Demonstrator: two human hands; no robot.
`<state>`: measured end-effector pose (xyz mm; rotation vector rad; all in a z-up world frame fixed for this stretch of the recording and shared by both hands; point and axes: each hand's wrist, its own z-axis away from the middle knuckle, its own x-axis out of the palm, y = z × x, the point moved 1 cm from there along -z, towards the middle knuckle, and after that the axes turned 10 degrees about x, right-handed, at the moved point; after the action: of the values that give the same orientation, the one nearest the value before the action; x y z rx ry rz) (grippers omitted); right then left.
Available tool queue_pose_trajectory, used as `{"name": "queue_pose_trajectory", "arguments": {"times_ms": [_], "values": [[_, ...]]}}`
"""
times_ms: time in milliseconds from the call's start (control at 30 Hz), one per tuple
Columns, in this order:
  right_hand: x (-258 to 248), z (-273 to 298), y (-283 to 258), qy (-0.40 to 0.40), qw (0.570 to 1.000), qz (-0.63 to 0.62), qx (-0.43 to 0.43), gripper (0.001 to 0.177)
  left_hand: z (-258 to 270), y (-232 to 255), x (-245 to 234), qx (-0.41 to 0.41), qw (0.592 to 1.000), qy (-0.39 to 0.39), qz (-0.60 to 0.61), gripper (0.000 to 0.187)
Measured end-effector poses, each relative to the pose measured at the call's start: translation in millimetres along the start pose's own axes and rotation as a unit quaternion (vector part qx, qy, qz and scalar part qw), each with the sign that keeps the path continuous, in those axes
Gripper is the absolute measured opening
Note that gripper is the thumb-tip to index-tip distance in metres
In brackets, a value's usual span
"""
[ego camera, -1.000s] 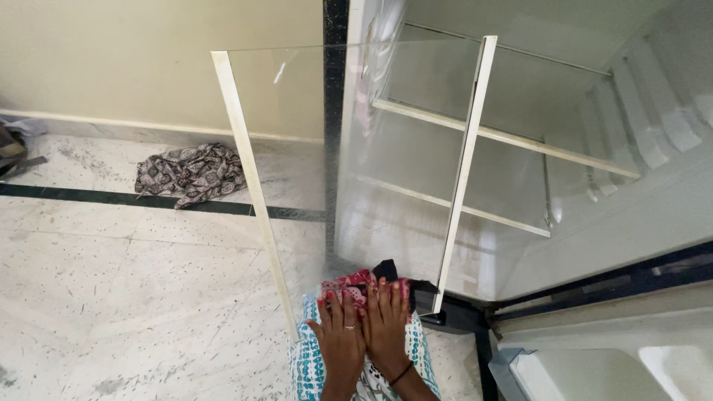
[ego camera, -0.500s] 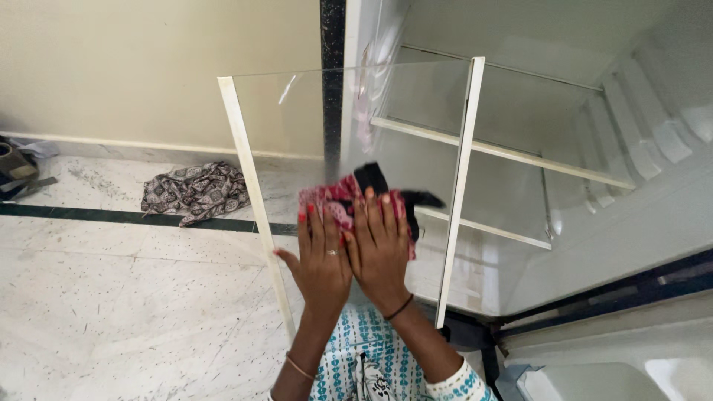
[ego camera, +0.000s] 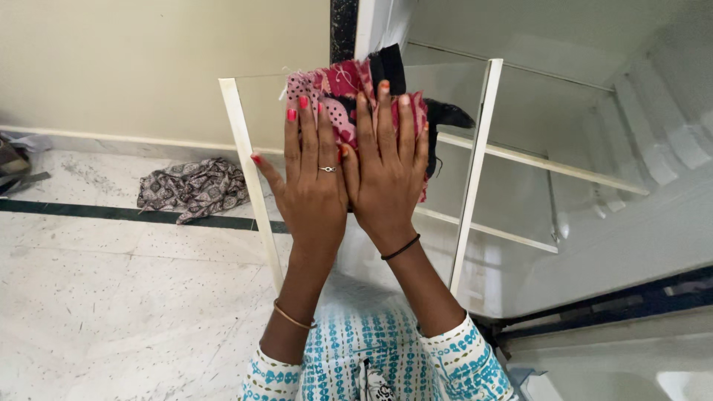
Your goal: The person wipes a glass door with a patterned cloth, moving the cloth in circular and vertical strokes across the surface. The person remains seated on the floor throughout the task.
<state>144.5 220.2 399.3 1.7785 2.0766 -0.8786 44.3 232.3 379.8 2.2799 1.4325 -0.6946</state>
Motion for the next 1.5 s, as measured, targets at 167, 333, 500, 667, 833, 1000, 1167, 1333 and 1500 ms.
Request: {"name": "queue_pose_trajectory", "arguments": {"times_ms": [167,333,500,667,833,1000,1167,1333,1500], "values": [[9.0,17.8,3.8,-0.010,1.000,0.006,0.020,0.055,18.3,2.0,7.5,0.009,0.998,-0.004,-0.064,0.048],[17.2,63.2,13.1,-0.025,0.999,-0.010,0.031,0.054,67.8,8.3,15.1,0.003,0.995,-0.044,-0.086,0.049],[29.1,129.8,29.7,-0.047,0.998,0.003,0.035,0.054,146.0,21.1,35.9,-0.031,0.997,-0.057,-0.037,0.048],[40.2,207.5,51.5,-0.089,0.995,0.009,0.038,0.055,231.7,34.2,55.4,-0.034,0.995,-0.092,0.004,0.048],[45.8,293.8,72.5,-0.151,0.987,0.024,0.051,0.056,320.8,51.7,63.4,-0.060,0.986,-0.149,0.040,0.046],[37.4,377.4,87.7,-0.186,0.982,0.012,0.036,0.064,414.9,71.1,70.7,-0.050,0.986,-0.161,0.010,0.050],[38.7,418.2,92.8,-0.179,0.982,0.061,0.007,0.071,450.3,80.5,61.0,-0.050,0.988,-0.145,-0.009,0.047],[29.2,374.3,77.9,-0.207,0.977,0.044,0.027,0.069,392.8,70.7,46.2,-0.078,0.981,-0.174,0.032,0.053],[18.9,245.6,49.7,-0.185,0.982,0.002,0.032,0.065,251.8,43.2,24.8,-0.095,0.981,-0.147,0.082,0.057]]}}
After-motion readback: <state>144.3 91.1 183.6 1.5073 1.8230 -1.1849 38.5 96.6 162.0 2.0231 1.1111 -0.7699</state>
